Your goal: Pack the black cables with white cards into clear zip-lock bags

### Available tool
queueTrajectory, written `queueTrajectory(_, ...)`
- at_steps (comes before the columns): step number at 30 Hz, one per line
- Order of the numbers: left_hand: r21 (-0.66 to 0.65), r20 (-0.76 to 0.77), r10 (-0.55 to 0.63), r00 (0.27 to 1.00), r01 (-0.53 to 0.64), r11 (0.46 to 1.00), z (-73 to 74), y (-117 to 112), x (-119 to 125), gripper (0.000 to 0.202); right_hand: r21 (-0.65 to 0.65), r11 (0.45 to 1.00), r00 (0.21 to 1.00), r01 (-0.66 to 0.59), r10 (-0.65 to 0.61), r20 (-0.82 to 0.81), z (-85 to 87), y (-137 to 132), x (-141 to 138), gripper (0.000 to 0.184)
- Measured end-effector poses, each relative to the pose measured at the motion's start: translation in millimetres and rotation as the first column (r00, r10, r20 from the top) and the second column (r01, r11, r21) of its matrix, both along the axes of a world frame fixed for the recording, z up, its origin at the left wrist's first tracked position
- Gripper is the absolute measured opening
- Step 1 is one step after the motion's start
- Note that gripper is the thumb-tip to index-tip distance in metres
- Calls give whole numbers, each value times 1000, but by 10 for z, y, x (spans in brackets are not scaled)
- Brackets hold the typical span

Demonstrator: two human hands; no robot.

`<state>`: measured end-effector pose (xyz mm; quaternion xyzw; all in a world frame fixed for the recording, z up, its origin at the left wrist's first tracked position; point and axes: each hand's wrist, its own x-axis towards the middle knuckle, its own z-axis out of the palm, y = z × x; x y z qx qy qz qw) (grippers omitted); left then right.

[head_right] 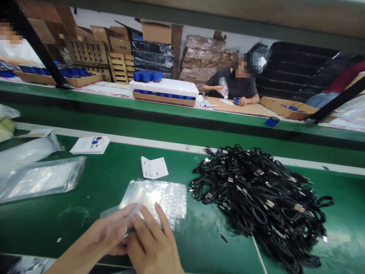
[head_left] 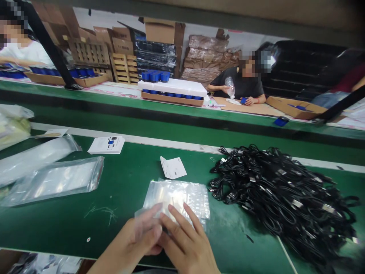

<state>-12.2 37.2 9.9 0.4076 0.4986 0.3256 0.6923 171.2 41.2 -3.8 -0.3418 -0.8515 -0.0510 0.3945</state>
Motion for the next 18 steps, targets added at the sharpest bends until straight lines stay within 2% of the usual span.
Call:
queueTrajectory(1,-35,-17,6,1000,-7,999,23,27,15,66,-78,997,998,23,-27,-58,1,-17,18,16)
queueTrajectory(2,-68,-34,22,999,-25,997,50,49,28,63,-205,977,985,62,-93,-144,-1,-31,44,21)
queueTrajectory(3,-97,-50,49,998,-54,994,77,65,40,63,-371,925,955,76,-174,-240,-3,-41,74,31)
queueTrajectory(4,-114,-64,85,994,-92,989,102,72,50,64,-545,837,906,38,-258,-334,-3,-47,102,38)
queueTrajectory(5,-121,-72,120,990,-128,984,120,72,61,65,-687,725,843,-55,-335,-421,-1,-48,124,40)
queueTrajectory(6,-120,-76,145,987,-153,981,129,66,71,65,-773,607,775,-182,-395,-493,5,-44,137,38)
queueTrajectory(7,-112,-79,161,984,-170,979,130,55,79,64,-805,505,712,-312,-436,-550,13,-36,141,36)
queueTrajectory(8,-106,-85,162,983,-171,980,120,42,82,63,-802,425,655,-420,-469,-592,23,-26,136,36)
queueTrajectory(9,-95,-99,154,983,-163,982,103,30,77,61,-787,371,607,-493,-502,-616,34,-14,124,37)
queueTrajectory(11,-5,-169,162,972,-165,986,59,14,34,59,-765,320,546,-559,-553,-630,54,9,92,38)
queueTrajectory(12,90,-243,203,949,-186,978,39,11,-3,57,-762,312,532,-568,-567,-629,63,19,75,38)
queueTrajectory(14,357,-431,376,820,-227,906,24,10,-90,53,-759,306,516,-575,-584,-626,77,33,43,37)
queueTrajectory(16,553,-546,508,666,-170,816,50,4,-148,40,-768,302,525,-565,-587,-616,85,41,10,39)
queueTrajectory(17,570,-573,496,652,-117,813,76,-3,-151,32,-779,300,541,-551,-582,-607,88,42,-7,39)
queueTrajectory(18,547,-585,423,692,-48,836,106,-13,-133,26,-793,301,565,-530,-572,-595,89,41,-27,40)
